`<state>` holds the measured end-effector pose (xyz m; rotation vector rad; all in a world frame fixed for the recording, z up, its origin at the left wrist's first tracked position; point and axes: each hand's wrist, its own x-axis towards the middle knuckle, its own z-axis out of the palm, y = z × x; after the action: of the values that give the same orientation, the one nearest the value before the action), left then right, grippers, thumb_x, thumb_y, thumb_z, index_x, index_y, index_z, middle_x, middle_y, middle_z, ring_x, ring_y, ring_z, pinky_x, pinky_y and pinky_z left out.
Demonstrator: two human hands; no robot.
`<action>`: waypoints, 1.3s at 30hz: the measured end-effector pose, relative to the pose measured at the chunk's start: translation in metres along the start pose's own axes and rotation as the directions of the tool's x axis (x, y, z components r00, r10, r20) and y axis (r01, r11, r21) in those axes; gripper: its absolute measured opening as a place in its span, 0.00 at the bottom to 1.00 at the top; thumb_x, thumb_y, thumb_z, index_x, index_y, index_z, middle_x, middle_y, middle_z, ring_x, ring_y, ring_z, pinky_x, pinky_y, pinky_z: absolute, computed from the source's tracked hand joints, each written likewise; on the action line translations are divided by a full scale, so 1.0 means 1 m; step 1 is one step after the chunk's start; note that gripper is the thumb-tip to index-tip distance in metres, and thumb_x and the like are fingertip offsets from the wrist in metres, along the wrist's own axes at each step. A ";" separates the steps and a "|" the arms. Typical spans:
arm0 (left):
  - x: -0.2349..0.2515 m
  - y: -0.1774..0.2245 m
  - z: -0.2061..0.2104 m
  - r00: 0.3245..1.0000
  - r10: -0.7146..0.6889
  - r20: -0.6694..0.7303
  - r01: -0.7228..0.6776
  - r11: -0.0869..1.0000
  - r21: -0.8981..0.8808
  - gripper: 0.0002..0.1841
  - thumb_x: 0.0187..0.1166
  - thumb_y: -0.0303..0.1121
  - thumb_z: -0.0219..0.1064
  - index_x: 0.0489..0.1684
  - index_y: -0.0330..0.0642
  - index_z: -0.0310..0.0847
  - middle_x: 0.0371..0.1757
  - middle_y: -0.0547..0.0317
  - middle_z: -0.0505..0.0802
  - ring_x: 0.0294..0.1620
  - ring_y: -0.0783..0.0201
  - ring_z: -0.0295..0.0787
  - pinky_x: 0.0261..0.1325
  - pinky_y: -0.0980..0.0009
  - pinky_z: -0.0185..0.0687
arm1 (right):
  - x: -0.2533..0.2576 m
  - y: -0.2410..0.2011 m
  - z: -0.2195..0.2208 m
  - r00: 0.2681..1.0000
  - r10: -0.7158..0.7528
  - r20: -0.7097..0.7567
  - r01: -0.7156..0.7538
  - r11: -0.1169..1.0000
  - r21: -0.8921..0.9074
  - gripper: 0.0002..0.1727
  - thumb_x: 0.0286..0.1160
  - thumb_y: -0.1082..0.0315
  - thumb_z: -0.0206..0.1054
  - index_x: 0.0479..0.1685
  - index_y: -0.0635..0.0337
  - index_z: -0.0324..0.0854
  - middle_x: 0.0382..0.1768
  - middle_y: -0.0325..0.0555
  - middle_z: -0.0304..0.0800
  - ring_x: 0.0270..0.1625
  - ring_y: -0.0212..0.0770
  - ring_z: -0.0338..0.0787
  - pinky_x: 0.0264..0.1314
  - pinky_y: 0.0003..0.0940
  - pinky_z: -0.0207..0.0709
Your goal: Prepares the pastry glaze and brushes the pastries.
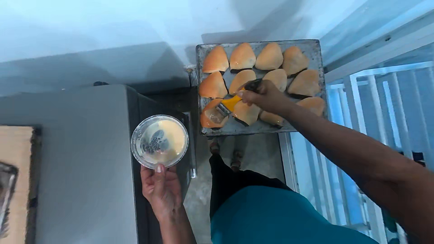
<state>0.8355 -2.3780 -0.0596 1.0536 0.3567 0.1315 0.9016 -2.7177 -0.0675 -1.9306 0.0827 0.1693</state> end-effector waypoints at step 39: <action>0.018 -0.004 -0.005 1.000 -0.005 0.017 0.005 1.000 0.030 0.27 0.75 0.28 0.71 0.73 0.38 0.65 0.57 0.53 0.92 0.57 0.56 0.94 0.61 0.56 0.92 | 0.112 -0.029 -0.028 0.915 -0.095 -0.392 0.071 0.995 -0.075 0.11 0.82 0.62 0.64 0.33 0.59 0.80 0.23 0.29 0.82 0.22 0.21 0.80 0.29 0.23 0.79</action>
<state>0.8502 -2.3713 -0.0689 1.0831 0.3465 0.1127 1.0186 -2.7309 -0.0491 -1.9997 0.2664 -0.2829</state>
